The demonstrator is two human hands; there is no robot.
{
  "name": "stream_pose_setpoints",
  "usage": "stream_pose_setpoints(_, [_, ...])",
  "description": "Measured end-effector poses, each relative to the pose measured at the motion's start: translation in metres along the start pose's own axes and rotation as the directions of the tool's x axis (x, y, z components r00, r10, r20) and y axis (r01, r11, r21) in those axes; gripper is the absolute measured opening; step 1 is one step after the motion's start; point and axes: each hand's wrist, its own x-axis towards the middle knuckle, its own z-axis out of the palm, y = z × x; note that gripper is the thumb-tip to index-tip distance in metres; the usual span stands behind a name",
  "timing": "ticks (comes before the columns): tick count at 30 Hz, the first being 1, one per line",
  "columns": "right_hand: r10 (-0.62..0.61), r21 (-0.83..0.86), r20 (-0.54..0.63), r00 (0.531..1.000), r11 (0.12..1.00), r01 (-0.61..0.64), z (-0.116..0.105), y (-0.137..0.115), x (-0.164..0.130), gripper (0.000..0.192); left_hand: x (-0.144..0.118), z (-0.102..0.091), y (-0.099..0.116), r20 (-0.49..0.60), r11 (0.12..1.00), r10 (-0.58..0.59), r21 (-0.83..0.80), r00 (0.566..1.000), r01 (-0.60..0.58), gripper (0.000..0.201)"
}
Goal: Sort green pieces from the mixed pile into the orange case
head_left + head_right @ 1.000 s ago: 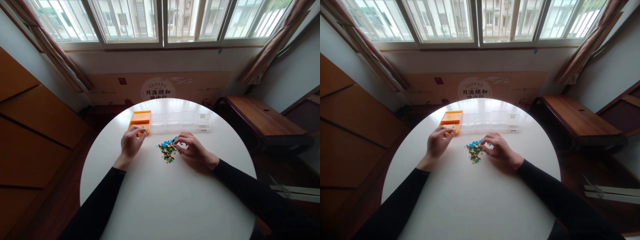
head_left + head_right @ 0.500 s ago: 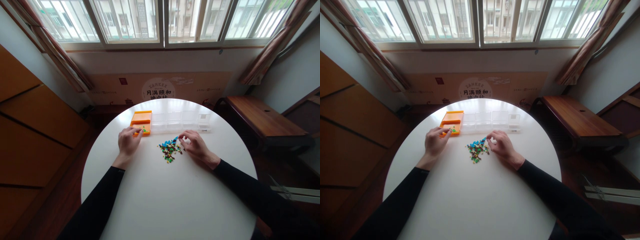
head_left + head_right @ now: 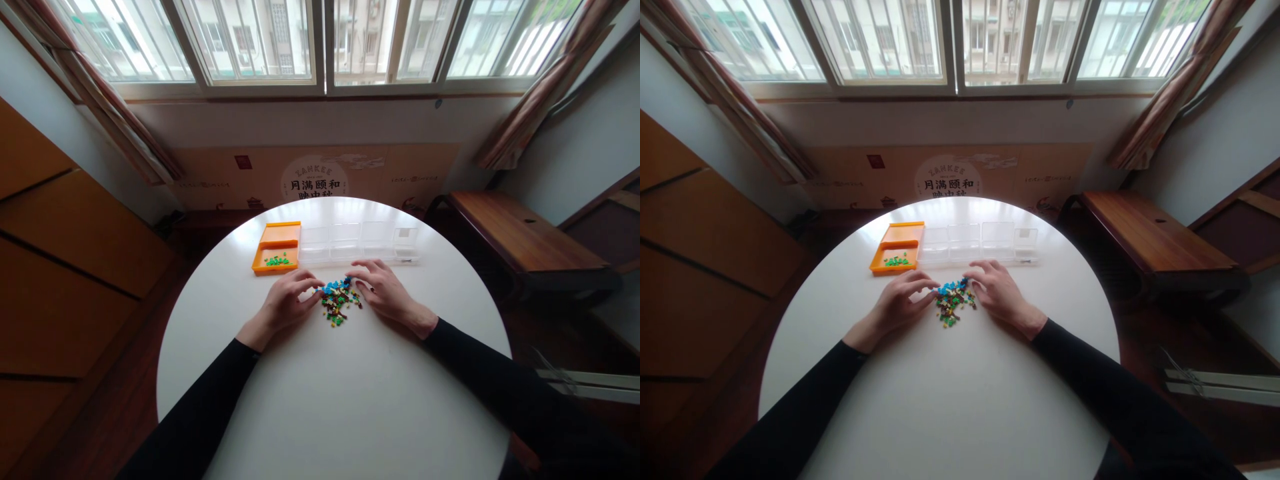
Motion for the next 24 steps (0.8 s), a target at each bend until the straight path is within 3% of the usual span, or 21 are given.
stream_pose_setpoints(7, [0.028,0.009,-0.002,1.0,1.0,-0.028,-0.0027,0.0004,-0.0016,0.015,-0.0015,-0.0007,-0.0029,-0.021,1.0,-0.02,0.013,1.0,0.021,0.012])
stream_pose_setpoints(24, [0.021,0.021,0.02,1.0,1.0,-0.021,-0.0003,0.0012,-0.0009,0.01,0.0,-0.0024,0.0006,-0.024,1.0,-0.009,0.009,1.0,0.009,0.012])
